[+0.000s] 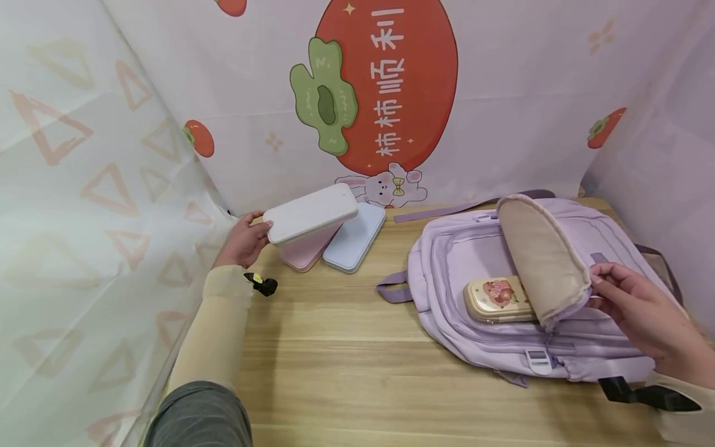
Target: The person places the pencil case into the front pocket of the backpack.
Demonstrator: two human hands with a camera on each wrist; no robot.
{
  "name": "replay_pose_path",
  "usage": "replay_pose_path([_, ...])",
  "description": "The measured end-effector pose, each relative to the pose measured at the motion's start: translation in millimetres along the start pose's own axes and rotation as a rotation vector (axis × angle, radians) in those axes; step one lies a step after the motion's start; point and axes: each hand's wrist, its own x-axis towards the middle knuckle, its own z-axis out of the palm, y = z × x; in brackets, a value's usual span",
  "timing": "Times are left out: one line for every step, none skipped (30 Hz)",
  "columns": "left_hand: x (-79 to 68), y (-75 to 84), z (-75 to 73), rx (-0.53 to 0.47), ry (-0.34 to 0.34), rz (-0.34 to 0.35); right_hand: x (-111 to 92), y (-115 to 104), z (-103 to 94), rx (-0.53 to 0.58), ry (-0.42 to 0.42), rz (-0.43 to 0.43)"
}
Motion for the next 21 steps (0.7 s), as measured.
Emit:
replay_pose_path([0.1,0.4,3.3,0.009,-0.006,0.004,0,-1,0.1,-0.004,0.002,0.003])
replay_pose_path([0.3,0.6,6.9,0.017,-0.006,0.008,0,-1,0.3,-0.007,0.001,0.005])
replay_pose_path([0.3,0.7,10.6,0.028,-0.010,0.013,0,-2,0.5,-0.009,0.002,0.009])
replay_pose_path([0.4,0.6,14.4,0.035,-0.016,0.017,0,-3,0.6,-0.013,0.005,0.014])
replay_pose_path([0.7,0.2,17.9,0.039,-0.022,0.021,0,-3,0.7,-0.013,0.005,0.016])
replay_pose_path([1.5,-0.1,22.1,0.043,-0.030,0.029,0,-4,0.7,-0.010,0.004,0.015])
replay_pose_path([1.7,-0.2,26.1,0.050,-0.033,0.033,0,-4,0.7,-0.006,0.002,0.013])
replay_pose_path([2.2,-0.7,29.8,0.057,-0.038,0.036,1,-4,0.7,0.001,-0.002,0.009])
replay_pose_path([2.7,-1.1,33.1,0.065,-0.048,0.039,1,-3,0.6,0.007,-0.005,0.004])
replay_pose_path([3.0,-1.6,36.4,0.072,-0.058,0.040,0,-3,0.5,0.013,-0.012,0.000])
replay_pose_path([3.3,-2.1,39.7,0.080,-0.067,0.041,0,-2,0.5,0.019,-0.019,-0.007])
replay_pose_path([3.6,-2.6,43.1,0.089,-0.074,0.041,-1,-1,0.4,0.024,-0.025,-0.013])
replay_pose_path([3.6,-3.5,46.1,0.098,-0.079,0.039,-1,0,0.4,0.025,-0.030,-0.017])
replay_pose_path([4.0,-4.5,49.0,0.104,-0.084,0.038,-2,0,0.3,0.023,-0.032,-0.020])
replay_pose_path([4.2,-5.1,51.9,0.108,-0.092,0.036,-2,1,0.1,0.020,-0.033,-0.021])
replay_pose_path([4.6,-5.6,55.0,0.109,-0.096,0.034,-2,1,0.0,0.018,-0.033,-0.021])
replay_pose_path([5.2,-6.2,57.9,0.110,-0.097,0.033,-2,1,-0.1,0.014,-0.030,-0.023])
replay_pose_path([5.8,-6.6,60.8,0.111,-0.096,0.032,-2,1,-0.3,0.011,-0.029,-0.023])
replay_pose_path([6.4,-6.9,63.6,0.113,-0.098,0.033,-1,1,-0.4,0.009,-0.029,-0.024])
replay_pose_path([7.0,-7.1,66.4,0.113,-0.098,0.033,-1,0,-0.6,0.006,-0.031,-0.025])
replay_pose_path([7.5,-7.4,69.1,0.113,-0.101,0.032,-1,0,-0.6,0.006,-0.032,-0.026])
